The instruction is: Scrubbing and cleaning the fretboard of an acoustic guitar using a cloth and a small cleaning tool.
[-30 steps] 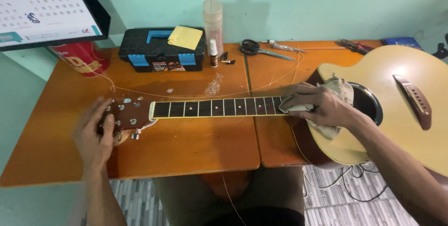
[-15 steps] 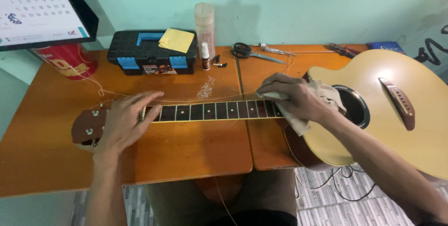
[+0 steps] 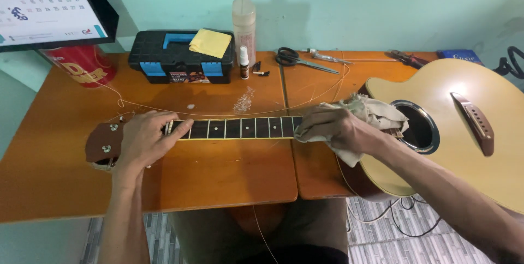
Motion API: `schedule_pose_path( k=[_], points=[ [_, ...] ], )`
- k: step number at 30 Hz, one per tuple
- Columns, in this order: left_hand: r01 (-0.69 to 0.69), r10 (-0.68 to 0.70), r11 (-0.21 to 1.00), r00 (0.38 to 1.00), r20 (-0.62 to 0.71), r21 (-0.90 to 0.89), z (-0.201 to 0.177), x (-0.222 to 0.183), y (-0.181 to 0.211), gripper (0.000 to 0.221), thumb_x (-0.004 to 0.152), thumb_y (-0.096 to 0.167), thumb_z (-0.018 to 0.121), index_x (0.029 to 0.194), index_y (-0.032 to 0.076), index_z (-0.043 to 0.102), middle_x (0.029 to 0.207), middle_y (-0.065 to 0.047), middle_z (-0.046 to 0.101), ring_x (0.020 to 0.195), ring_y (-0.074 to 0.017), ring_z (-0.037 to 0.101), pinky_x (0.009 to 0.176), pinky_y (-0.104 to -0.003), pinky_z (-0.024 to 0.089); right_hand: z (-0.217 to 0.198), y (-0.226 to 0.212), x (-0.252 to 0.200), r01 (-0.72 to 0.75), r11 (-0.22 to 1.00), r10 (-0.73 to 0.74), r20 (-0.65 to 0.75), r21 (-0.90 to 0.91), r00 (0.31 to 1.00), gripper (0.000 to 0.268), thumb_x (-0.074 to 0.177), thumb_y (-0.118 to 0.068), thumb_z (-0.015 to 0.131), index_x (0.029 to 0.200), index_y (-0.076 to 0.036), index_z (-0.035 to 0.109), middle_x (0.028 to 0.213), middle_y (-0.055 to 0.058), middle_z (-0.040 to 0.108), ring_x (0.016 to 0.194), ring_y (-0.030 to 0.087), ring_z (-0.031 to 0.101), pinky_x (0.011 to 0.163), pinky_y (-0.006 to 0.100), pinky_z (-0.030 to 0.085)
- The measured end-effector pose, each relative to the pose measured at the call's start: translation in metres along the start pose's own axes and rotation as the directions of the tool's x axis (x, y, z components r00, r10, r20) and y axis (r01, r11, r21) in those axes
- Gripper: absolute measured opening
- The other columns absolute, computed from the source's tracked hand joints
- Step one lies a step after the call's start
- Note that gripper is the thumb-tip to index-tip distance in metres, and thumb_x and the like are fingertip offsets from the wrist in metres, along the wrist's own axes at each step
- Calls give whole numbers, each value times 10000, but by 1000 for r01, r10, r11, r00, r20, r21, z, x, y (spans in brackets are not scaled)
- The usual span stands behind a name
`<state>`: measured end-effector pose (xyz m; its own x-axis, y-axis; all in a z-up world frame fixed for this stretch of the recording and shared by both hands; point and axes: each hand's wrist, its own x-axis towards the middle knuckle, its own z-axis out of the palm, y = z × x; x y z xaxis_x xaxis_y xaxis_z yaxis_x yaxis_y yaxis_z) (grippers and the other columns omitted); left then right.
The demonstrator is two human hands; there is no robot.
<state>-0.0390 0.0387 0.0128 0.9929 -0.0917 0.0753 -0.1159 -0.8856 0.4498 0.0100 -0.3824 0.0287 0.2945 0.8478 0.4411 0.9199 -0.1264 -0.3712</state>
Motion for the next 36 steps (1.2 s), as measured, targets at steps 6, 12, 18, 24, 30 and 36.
schedule_pose_path(
  k=[6, 12, 18, 24, 30, 36],
  points=[
    [0, 0, 1000, 1000, 22, 2, -3, 0, 6, 604, 969, 600, 517, 668, 101, 675, 580, -115, 601, 702, -291, 640, 660, -370, 449, -3, 43, 4, 20, 1000, -19, -49, 4, 999, 351, 790, 157, 497, 930, -16, 769, 1000, 172, 719, 1014, 359, 712, 893, 454, 573],
    [4, -3, 999, 1000, 10, -33, -1, 0, 0, 620, 933, 650, 530, 634, 119, 642, 568, -75, 579, 668, -243, 625, 622, -328, 441, -1, 22, 1, 58, 995, -58, 2, -78, 998, 325, 791, 125, 548, 957, -53, 764, 998, 136, 711, 1008, 329, 726, 866, 414, 592],
    [-21, 21, 999, 1000, -4, -25, -1, -2, 1, 616, 928, 633, 538, 656, 90, 642, 597, -132, 596, 697, -309, 644, 637, -374, 461, -3, 6, 0, 91, 996, -92, 75, 16, 993, 348, 761, 117, 528, 979, -41, 748, 1008, 131, 717, 1000, 349, 721, 795, 430, 581],
    [41, -41, 999, 999, 10, 2, -6, -4, 8, 610, 920, 665, 540, 686, 116, 666, 649, -93, 644, 782, -277, 668, 713, -352, 473, 16, 50, -4, 65, 998, -65, -68, -1, 996, 338, 815, 45, 502, 985, -72, 769, 1060, 99, 725, 1005, 326, 719, 860, 452, 559],
    [50, -51, 999, 999, -2, -8, -3, -6, 4, 624, 912, 697, 528, 724, 116, 656, 702, -102, 662, 853, -294, 683, 769, -369, 503, 18, 26, -23, 86, 996, -86, -12, -32, 996, 550, 1045, -378, 316, 1087, -24, 734, 1126, 170, 685, 1088, 412, 678, 912, 513, 562],
    [14, -14, 1000, 1000, 2, -1, -2, -7, 0, 629, 937, 697, 506, 696, 134, 650, 673, -77, 647, 802, -268, 672, 755, -364, 491, 11, 19, -3, 73, 997, -73, -12, -37, 997, 369, 779, 90, 479, 980, -39, 761, 985, 133, 702, 949, 361, 717, 879, 491, 578]
  ],
)
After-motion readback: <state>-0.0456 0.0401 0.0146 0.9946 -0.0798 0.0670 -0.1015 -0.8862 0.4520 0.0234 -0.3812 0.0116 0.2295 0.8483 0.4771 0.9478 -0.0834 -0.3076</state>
